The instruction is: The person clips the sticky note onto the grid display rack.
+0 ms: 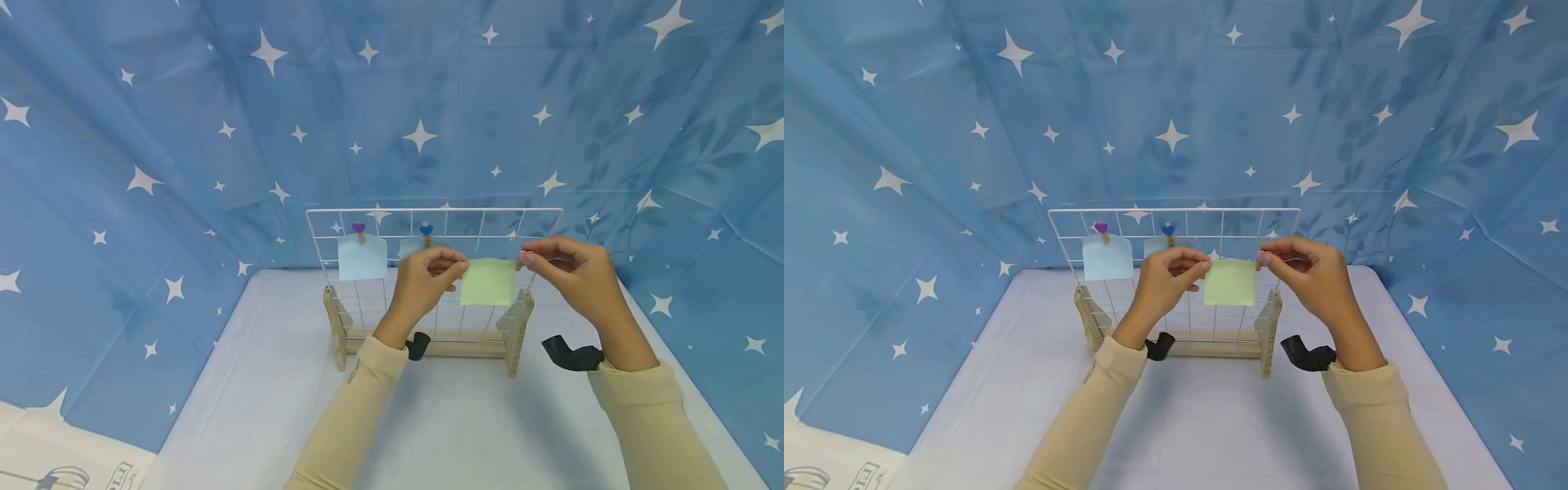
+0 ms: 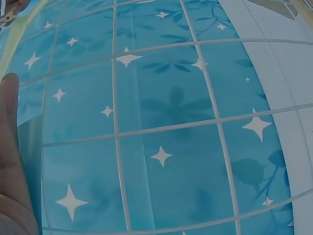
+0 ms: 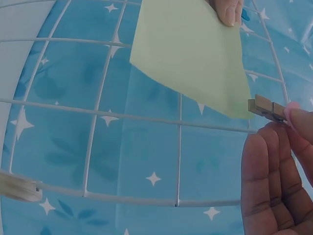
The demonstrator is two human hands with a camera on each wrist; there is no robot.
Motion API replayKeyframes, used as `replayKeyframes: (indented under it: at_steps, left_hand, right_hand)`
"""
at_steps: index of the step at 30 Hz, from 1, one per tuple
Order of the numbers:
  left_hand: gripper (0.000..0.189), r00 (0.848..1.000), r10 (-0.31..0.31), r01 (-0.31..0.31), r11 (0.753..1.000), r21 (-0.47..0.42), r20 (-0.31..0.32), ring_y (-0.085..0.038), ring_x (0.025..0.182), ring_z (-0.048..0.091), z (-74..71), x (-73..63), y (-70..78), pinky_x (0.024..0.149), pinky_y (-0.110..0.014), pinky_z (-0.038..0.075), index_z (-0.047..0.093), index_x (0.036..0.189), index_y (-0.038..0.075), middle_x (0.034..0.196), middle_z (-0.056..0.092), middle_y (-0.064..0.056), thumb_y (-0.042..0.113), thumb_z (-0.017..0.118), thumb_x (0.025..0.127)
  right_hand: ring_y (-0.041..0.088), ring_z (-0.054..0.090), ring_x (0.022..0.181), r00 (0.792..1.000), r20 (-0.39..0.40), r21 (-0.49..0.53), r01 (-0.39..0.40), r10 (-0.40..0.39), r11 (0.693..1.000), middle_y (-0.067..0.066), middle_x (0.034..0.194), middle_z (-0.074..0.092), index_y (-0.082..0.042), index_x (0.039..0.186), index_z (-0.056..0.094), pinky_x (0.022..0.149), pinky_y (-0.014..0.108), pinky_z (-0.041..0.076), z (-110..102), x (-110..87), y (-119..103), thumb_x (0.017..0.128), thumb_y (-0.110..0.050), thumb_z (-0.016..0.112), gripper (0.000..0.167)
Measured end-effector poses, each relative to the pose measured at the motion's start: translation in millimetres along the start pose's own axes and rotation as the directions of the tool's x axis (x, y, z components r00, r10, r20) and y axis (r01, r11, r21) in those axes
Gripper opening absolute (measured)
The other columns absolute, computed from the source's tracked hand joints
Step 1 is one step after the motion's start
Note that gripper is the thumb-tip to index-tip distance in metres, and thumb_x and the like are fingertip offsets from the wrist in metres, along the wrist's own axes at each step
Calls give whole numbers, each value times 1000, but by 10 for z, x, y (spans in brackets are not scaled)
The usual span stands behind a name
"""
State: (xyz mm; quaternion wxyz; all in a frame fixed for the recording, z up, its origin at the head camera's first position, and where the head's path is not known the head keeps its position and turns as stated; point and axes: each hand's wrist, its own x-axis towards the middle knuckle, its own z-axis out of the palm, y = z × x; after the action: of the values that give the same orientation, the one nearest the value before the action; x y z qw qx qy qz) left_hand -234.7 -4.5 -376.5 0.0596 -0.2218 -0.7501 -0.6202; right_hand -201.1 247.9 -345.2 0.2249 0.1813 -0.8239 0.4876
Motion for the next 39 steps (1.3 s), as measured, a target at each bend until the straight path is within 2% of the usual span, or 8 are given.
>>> replayKeyframes:
  at_steps: [3, 9, 15, 19, 22, 29, 32, 39]
  left_hand:
    - [12, 1000, 8, -8, 1000, -2, -6, -15, 86, 75, 6, 19, 16, 73, -28, 66, 81, 110, 4, 102, 81, -11, 14, 76, 104]
    - [13, 1000, 24, -24, 1000, -2, -13, -26, 91, 77, 26, 59, 17, 72, -28, 66, 80, 111, 3, 103, 81, -12, 13, 75, 104]
    - [14, 999, 25, -25, 1000, -4, -21, -12, 87, 74, 39, 90, 8, 71, -28, 66, 80, 111, 3, 102, 81, -11, 14, 75, 104]
    - [14, 999, 24, -24, 1000, -5, -31, -9, 85, 73, 43, 105, 18, 71, -28, 66, 81, 111, 4, 102, 81, -11, 14, 75, 104]
    - [14, 999, 25, -25, 1000, -4, -42, -12, 86, 74, 46, 114, 26, 71, -28, 66, 81, 111, 4, 101, 81, -10, 15, 76, 104]
    - [14, 995, 56, -57, 998, -23, -78, -34, 93, 77, 73, 141, 27, 71, -28, 66, 81, 111, 2, 101, 80, -13, 13, 75, 104]
    - [13, 993, 74, -76, 997, -20, -92, -33, 91, 78, 81, 154, 28, 70, -29, 66, 81, 111, 2, 101, 81, -13, 12, 76, 104]
    - [13, 987, 111, -112, 994, -6, -113, -19, 84, 78, 103, 188, 50, 70, -29, 66, 81, 111, 2, 101, 80, -14, 12, 77, 103]
  right_hand:
    - [-8, 69, 89, 1000, -9, 3, 14, -14, 1000, -28, 98, 72, 9, 113, 79, 86, 6, 53, 9, 26, -18, 96, 8, 76, 16]
    - [-9, 68, 88, 1000, -10, -25, 14, -14, 1000, -30, 96, 71, 8, 112, 79, 84, 5, 52, 24, 64, -29, 97, 6, 77, 15]
    - [-9, 68, 86, 1000, -2, -37, 19, -19, 999, -29, 96, 70, 7, 111, 79, 82, 5, 53, 19, 116, -56, 97, 4, 77, 15]
    - [-8, 67, 87, 1000, -2, -40, 24, -24, 999, -30, 96, 70, 7, 110, 80, 81, 5, 53, 10, 154, -66, 97, 5, 77, 13]
    - [-8, 67, 87, 1000, -7, -46, 30, -30, 998, -31, 96, 70, 6, 110, 80, 80, 5, 53, 3, 179, -69, 97, 4, 77, 13]
    - [-8, 68, 83, 999, -12, -40, 46, -47, 998, -30, 96, 70, 7, 109, 80, 76, 6, 55, -27, 220, -86, 96, 6, 76, 13]
    - [-8, 68, 81, 999, -6, -46, 53, -54, 998, -29, 96, 70, 7, 108, 80, 74, 7, 55, -37, 235, -90, 96, 7, 76, 13]
    - [-4, 67, 79, 997, 12, -68, 74, -73, 995, -28, 96, 69, 5, 109, 80, 73, 7, 55, -46, 270, -108, 97, 6, 77, 12]
